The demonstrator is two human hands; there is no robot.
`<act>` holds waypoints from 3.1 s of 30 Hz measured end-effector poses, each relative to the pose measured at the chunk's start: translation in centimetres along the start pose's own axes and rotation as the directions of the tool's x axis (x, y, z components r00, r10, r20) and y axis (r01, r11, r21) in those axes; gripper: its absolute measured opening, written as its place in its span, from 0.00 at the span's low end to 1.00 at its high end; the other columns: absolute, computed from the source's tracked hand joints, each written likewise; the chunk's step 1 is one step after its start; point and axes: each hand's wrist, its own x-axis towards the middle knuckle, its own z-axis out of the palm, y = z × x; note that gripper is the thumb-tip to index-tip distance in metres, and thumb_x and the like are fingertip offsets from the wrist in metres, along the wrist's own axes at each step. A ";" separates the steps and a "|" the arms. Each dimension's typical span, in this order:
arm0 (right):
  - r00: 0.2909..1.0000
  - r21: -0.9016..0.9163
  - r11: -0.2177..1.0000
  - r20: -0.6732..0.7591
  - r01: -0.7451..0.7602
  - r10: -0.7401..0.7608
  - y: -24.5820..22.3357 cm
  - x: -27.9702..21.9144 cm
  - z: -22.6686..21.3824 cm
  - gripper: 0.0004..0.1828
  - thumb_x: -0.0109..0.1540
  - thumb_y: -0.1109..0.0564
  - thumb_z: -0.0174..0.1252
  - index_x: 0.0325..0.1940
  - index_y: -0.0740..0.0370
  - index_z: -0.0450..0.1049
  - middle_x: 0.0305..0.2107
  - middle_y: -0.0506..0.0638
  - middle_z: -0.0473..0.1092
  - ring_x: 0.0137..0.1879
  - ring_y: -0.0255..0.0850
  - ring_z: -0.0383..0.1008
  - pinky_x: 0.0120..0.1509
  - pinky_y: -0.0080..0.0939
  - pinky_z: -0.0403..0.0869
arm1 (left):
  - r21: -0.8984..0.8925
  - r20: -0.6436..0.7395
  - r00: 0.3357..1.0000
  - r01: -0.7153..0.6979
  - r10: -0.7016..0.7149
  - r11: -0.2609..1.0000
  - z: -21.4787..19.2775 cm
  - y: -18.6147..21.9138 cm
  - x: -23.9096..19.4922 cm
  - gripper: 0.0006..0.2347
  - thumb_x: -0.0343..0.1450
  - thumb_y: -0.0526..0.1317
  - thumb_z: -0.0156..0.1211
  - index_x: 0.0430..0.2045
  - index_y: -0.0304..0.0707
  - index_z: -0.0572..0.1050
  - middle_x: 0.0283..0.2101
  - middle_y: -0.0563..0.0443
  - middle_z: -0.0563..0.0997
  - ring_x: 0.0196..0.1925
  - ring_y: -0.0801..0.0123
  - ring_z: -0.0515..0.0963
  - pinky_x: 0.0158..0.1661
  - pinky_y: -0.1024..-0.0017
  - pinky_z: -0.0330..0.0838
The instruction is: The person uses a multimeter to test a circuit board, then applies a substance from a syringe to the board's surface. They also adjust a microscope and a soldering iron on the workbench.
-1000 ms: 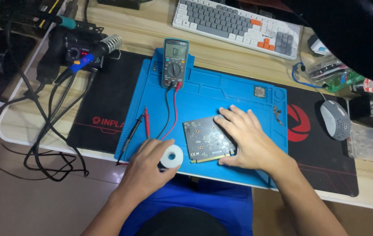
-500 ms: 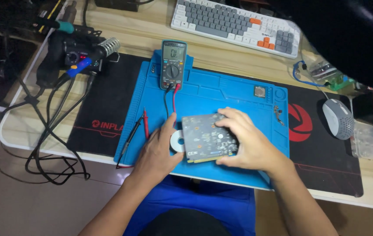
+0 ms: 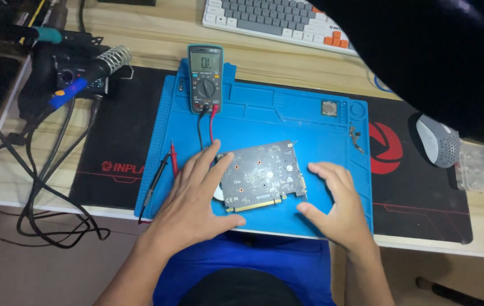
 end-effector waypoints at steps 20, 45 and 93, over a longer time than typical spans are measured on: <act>0.939 -0.114 0.973 -0.262 0.199 -0.223 1.2 -1.7 2.9 0.23 0.66 0.50 0.70 0.63 0.59 0.80 0.58 0.56 0.78 0.68 0.53 0.76 0.77 0.60 0.68 | -0.100 -0.136 0.989 -0.076 0.062 0.992 3.5 -1.0 0.9 0.51 0.62 0.49 0.88 0.79 0.38 0.58 0.83 0.40 0.55 0.84 0.45 0.57 0.71 0.44 0.63; 0.849 0.900 0.221 0.238 -0.375 0.472 -6.8 -3.4 9.1 0.23 0.74 0.53 0.49 0.73 0.64 0.66 0.23 0.62 0.75 0.20 0.41 0.75 0.16 0.34 0.70 | -0.323 -0.147 0.983 -0.150 0.107 0.935 4.2 -2.9 -0.7 0.46 0.69 0.35 0.76 0.82 0.45 0.51 0.82 0.40 0.58 0.85 0.50 0.58 0.75 0.52 0.63; 0.915 0.697 0.661 -0.018 -0.278 0.404 -3.9 -3.9 5.9 0.11 0.75 0.53 0.52 0.43 0.60 0.74 0.19 0.49 0.72 0.28 0.34 0.69 0.35 0.36 0.71 | -0.036 -0.369 0.810 -0.503 0.456 0.864 6.3 -2.6 -3.6 0.27 0.73 0.29 0.74 0.68 0.39 0.72 0.72 0.31 0.71 0.72 0.43 0.77 0.66 0.54 0.81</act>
